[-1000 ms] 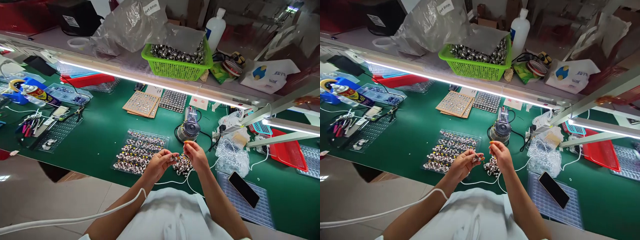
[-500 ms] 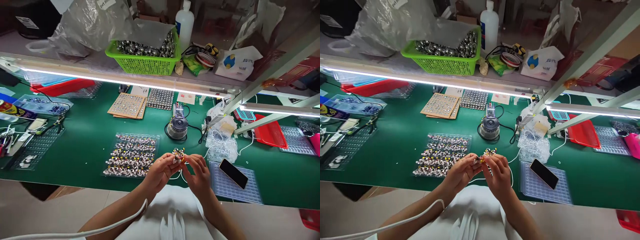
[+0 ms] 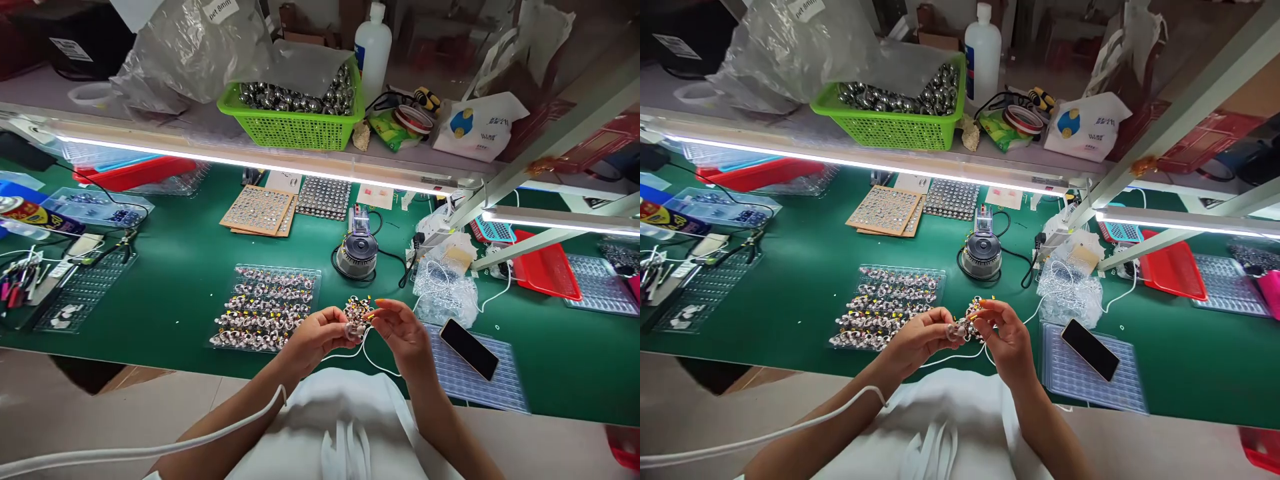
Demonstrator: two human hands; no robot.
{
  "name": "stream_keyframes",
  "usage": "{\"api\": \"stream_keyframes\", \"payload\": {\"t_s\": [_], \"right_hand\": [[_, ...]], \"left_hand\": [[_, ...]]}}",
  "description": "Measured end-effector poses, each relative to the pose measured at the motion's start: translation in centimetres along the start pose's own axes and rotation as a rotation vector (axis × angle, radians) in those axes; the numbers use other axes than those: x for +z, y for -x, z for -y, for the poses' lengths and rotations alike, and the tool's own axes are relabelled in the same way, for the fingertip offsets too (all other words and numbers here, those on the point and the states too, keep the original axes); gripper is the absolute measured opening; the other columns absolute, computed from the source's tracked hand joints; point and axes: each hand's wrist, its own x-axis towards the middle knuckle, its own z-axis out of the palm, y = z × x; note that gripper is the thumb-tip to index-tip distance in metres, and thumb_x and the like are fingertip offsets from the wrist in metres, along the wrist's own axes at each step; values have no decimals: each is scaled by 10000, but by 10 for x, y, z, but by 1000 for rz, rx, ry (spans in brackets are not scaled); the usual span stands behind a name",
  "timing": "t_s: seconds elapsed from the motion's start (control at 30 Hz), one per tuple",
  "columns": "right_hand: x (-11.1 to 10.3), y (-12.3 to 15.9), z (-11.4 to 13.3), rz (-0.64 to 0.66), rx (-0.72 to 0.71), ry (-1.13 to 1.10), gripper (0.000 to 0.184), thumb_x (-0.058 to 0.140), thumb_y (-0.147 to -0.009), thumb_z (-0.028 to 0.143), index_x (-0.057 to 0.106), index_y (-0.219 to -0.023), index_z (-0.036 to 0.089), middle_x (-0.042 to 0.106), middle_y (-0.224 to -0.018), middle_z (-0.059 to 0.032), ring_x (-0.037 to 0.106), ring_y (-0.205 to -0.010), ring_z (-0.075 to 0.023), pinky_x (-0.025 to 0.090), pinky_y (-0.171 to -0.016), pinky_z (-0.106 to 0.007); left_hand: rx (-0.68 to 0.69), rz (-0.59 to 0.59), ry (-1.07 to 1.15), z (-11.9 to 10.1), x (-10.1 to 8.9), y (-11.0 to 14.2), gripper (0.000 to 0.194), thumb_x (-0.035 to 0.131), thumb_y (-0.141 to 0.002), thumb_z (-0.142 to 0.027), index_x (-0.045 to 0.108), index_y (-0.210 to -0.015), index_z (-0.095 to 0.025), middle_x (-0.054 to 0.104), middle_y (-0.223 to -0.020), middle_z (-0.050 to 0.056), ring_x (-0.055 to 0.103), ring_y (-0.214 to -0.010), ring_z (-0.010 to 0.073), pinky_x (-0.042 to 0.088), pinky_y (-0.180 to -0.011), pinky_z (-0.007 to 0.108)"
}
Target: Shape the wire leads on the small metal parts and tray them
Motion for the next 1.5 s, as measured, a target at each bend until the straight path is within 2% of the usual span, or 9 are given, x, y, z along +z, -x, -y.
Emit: {"api": "stream_keyframes", "payload": {"t_s": [0.17, 0.23, 0.37, 0.53, 0.67, 0.83, 0.97, 1.3, 1.5], "right_hand": [[-3, -2, 8, 89, 18, 191, 331, 684, -849, 269, 563, -1156, 251, 714, -877, -22, 676, -856, -188, 531, -832, -365], [-3, -3, 11, 166, -9, 304, 358, 675, -854, 260, 545, -1188, 264, 716, -862, -7, 675, -836, -180, 510, -860, -371], [2, -4, 16, 228, -76, 387, 366, 651, -867, 243, 524, -1209, 279, 704, -814, 21, 665, -772, -164, 505, -829, -345], [9, -5, 13, 140, -67, 329, 362, 651, -872, 254, 515, -1207, 277, 687, -821, 15, 658, -778, -166, 516, -795, -334], [10, -5, 10, 90, -111, 334, 301, 647, -876, 253, 538, -1156, 266, 668, -866, -4, 631, -791, -165, 510, -785, -328], [6, -5, 19, 254, -230, 458, 48, 589, -907, 225, 572, -950, 234, 601, -868, -8, 567, -750, -144, 471, -712, -278], [8, -7, 25, 372, -207, 593, 53, 523, -935, 203, 544, -888, 220, 564, -751, 20, 514, -661, -129, 409, -633, -254], [8, -16, 30, 371, -108, 721, 92, 487, -946, 229, 531, -869, 206, 576, -727, 19, 518, -644, -132, 385, -620, -248], [10, -18, 28, 334, -104, 734, 95, 494, -929, 211, 537, -845, 203, 559, -706, 26, 501, -616, -126, 375, -597, -243]], "left_hand": [[207, -99, -335, -9, -4, 5, 235, 730, -788, -325, 673, -941, -157, 715, -942, 67, 658, -874, 176, 509, -800, 282], [249, -60, -428, -14, -5, 6, 270, 704, -812, -347, 690, -1019, -175, 709, -1014, 76, 646, -930, 192, 508, -822, 294], [321, 62, -596, -16, -2, 8, 231, 726, -799, -305, 749, -996, -187, 715, -944, 76, 641, -870, 188, 505, -790, 292], [416, 9, -425, -8, 7, 7, 173, 739, -785, -254, 782, -943, -199, 693, -885, 71, 632, -771, 155, 516, -692, 259], [374, -84, -301, -5, 10, 4, 147, 762, -757, -272, 787, -873, -186, 715, -932, 79, 644, -764, 149, 525, -659, 235], [303, -193, -269, -5, 6, 0, 212, 781, -727, -307, 762, -876, -158, 756, -832, 72, 676, -748, 160, 536, -675, 238], [324, -268, -348, -3, 7, -2, 238, 794, -703, -318, 726, -857, -151, 756, -822, 68, 690, -746, 176, 546, -665, 249], [419, -283, -610, 1, 12, 4, 190, 688, -792, -279, 760, -932, -172, 771, -932, 73, 708, -892, 216, 553, -837, 298], [427, -305, -655, 4, 13, 4, 176, 670, -798, -263, 756, -919, -167, 773, -913, 65, 711, -874, 207, 554, -830, 282]]}}
